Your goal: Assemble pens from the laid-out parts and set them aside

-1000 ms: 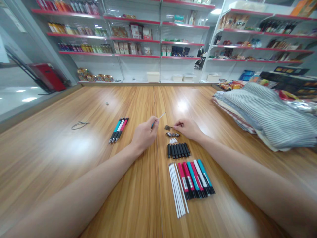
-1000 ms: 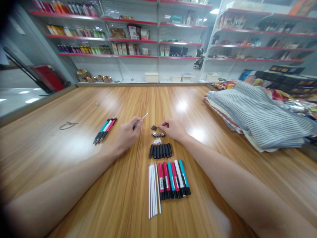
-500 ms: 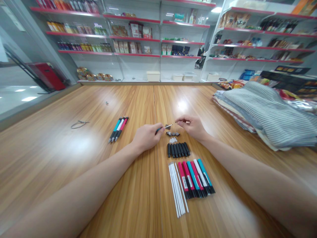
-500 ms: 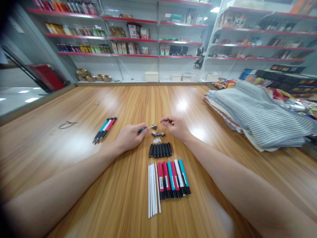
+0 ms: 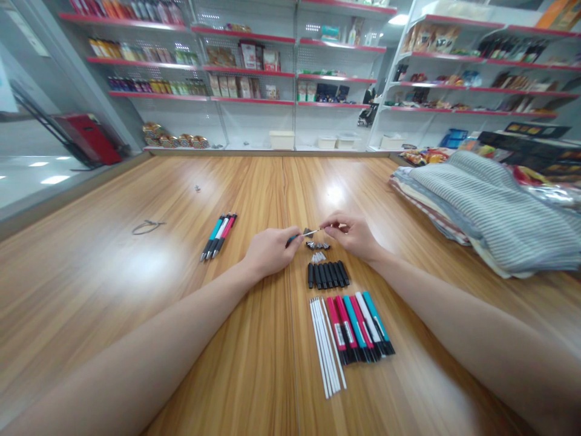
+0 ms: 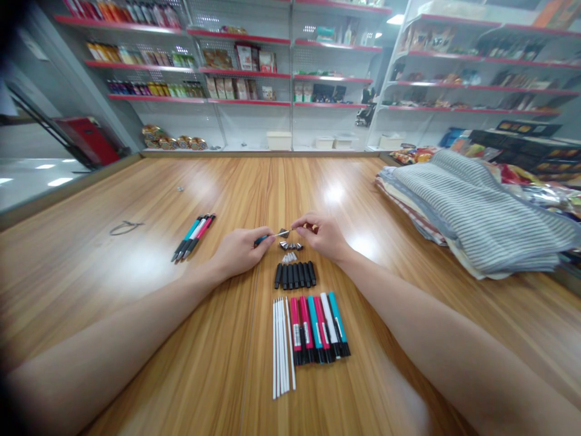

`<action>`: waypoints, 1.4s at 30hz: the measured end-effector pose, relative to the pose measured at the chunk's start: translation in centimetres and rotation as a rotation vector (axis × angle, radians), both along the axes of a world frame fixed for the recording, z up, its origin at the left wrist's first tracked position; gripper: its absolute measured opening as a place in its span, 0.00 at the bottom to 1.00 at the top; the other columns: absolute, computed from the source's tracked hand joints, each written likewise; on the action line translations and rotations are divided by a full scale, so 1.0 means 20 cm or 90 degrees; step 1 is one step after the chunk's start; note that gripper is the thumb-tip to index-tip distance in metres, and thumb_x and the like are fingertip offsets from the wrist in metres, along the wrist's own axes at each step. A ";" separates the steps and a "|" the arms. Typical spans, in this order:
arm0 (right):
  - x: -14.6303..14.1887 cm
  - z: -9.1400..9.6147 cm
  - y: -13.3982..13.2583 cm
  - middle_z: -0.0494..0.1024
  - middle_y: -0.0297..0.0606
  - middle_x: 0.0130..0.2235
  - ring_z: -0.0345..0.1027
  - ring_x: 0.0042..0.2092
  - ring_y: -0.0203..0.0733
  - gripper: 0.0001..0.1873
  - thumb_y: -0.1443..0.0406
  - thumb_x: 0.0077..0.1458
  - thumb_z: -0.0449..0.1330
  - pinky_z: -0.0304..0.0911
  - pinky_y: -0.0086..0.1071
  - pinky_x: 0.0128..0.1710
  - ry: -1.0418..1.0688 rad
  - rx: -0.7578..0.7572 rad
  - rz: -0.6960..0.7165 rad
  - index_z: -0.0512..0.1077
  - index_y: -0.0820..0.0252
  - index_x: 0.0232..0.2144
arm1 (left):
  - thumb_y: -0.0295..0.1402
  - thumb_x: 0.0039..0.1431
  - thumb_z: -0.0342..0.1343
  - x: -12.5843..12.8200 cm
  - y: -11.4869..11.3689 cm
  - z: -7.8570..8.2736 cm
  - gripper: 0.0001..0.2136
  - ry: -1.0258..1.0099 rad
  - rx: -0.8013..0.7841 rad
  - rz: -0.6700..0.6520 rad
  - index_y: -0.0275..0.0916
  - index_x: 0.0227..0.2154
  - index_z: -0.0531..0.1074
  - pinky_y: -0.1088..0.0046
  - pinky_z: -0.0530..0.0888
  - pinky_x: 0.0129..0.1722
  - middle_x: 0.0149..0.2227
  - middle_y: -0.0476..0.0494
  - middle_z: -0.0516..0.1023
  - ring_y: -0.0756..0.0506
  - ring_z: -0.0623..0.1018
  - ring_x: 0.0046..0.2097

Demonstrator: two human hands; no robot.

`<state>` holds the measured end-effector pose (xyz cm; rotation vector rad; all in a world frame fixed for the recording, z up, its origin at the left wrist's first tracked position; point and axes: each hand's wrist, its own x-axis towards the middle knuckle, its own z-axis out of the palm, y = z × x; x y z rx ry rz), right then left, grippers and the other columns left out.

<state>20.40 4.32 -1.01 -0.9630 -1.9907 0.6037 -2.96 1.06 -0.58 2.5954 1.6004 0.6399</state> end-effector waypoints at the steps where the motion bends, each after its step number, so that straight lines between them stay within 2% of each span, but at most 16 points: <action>1: 0.00 0.00 0.00 0.76 0.39 0.37 0.68 0.38 0.36 0.10 0.63 0.56 0.58 0.63 0.28 0.34 -0.002 0.000 0.001 0.77 0.61 0.37 | 0.46 0.66 0.40 0.00 0.00 0.00 0.18 -0.001 -0.002 0.001 0.45 0.39 0.74 0.71 0.61 0.29 0.33 0.45 0.80 0.43 0.78 0.35; 12: -0.01 0.01 -0.01 0.76 0.38 0.35 0.65 0.32 0.32 0.09 0.66 0.56 0.59 0.59 0.28 0.30 -0.025 0.048 0.038 0.78 0.62 0.35 | 0.46 0.66 0.41 -0.01 0.01 -0.01 0.18 -0.009 -0.003 -0.016 0.45 0.40 0.74 0.71 0.64 0.31 0.34 0.45 0.80 0.43 0.78 0.36; 18: -0.03 0.00 -0.03 0.76 0.38 0.36 0.65 0.33 0.33 0.09 0.64 0.55 0.60 0.59 0.27 0.29 -0.014 0.039 0.027 0.76 0.62 0.37 | 0.46 0.66 0.41 -0.01 0.00 -0.01 0.18 -0.019 -0.009 -0.033 0.45 0.40 0.74 0.71 0.65 0.32 0.34 0.45 0.80 0.43 0.78 0.37; 28: -0.06 -0.02 -0.05 0.76 0.34 0.30 0.59 0.26 0.28 0.09 0.63 0.55 0.62 0.57 0.25 0.26 -0.010 0.041 0.040 0.77 0.61 0.37 | 0.47 0.67 0.40 0.00 -0.01 0.00 0.19 -0.016 -0.020 -0.073 0.46 0.42 0.74 0.72 0.66 0.33 0.36 0.46 0.80 0.44 0.79 0.37; 42: -0.07 0.01 -0.06 0.77 0.36 0.33 0.61 0.28 0.30 0.08 0.63 0.57 0.60 0.59 0.26 0.30 -0.046 0.089 0.053 0.77 0.61 0.37 | 0.47 0.67 0.40 0.00 -0.01 -0.01 0.19 -0.023 -0.013 -0.076 0.45 0.41 0.73 0.71 0.66 0.34 0.35 0.46 0.80 0.44 0.78 0.37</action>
